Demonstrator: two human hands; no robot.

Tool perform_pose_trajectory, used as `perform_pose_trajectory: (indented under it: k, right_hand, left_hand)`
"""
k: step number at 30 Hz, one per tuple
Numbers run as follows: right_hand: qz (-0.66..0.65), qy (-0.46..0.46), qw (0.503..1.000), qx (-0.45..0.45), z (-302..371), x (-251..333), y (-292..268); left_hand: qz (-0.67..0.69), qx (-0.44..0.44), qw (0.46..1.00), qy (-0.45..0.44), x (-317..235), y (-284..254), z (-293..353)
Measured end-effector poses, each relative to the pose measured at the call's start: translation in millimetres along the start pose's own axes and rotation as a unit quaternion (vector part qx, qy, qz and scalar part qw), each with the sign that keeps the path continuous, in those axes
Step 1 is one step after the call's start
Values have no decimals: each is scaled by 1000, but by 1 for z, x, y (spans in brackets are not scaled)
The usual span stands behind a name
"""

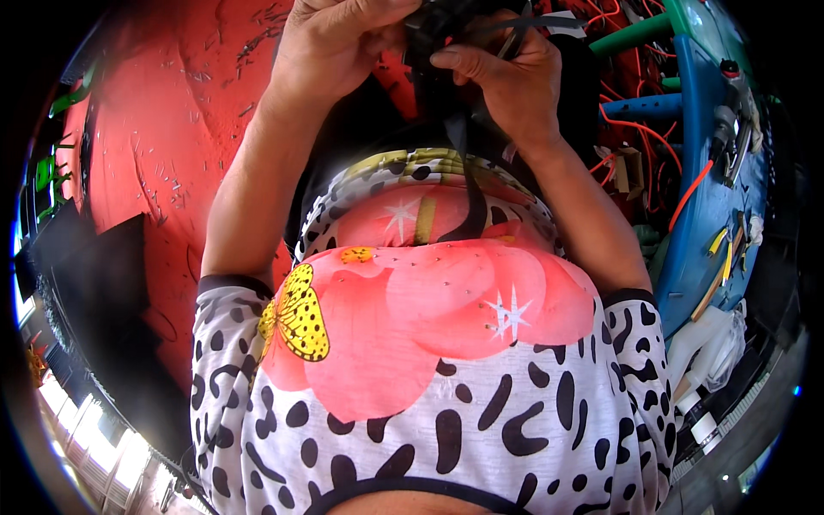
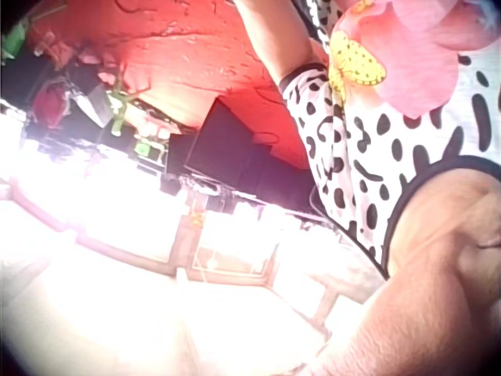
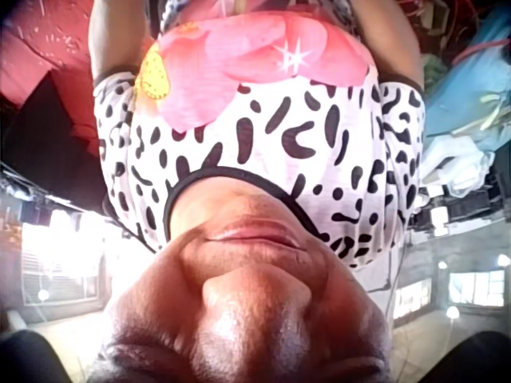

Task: The person attaches a plastic piece to the edge of a woven furniture panel using a pneumatic tool, then trims excess material with shears and secures a strap by hand.

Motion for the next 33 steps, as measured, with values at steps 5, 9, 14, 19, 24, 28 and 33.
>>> perform_pose_trajectory:
  k: [5, 9, 14, 19, 24, 28, 33]
  right_hand:
    - [-41, 134, 990, 17, 6, -14, -2]
    - [71, -37, 996, 28, -6, 33, 6]
    - [-21, -185, 982, -28, -16, 74, 1]
    - [75, -230, 969, -42, -16, 79, 8]
    - [121, -300, 946, -17, -16, 92, 14]
    - [-150, -22, 985, 87, -33, 47, 8]
    - [-208, 87, 970, 95, -32, 34, 2]
  left_hand:
    - [1, 2, 1000, -15, 1, 0, -1]
    - [16, -8, 999, -40, 6, -3, 1]
    - [26, -24, 998, -45, 10, -12, 1]
    - [12, -24, 999, -38, 4, -8, 1]
    - [11, -28, 999, -27, 3, -10, 4]
    - [41, -43, 998, -30, 8, -14, 9]
    - [-55, -9, 997, -47, 5, 2, 24]
Point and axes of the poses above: each hand's wrist, its own z-axis away from the middle knuckle, its own y-axis out of the palm, x = y × z, the point moved 10 cm from there along -z, towards the middle knuckle, and after that the axes turned 15 degrees about -x, right-handed, at the moved point
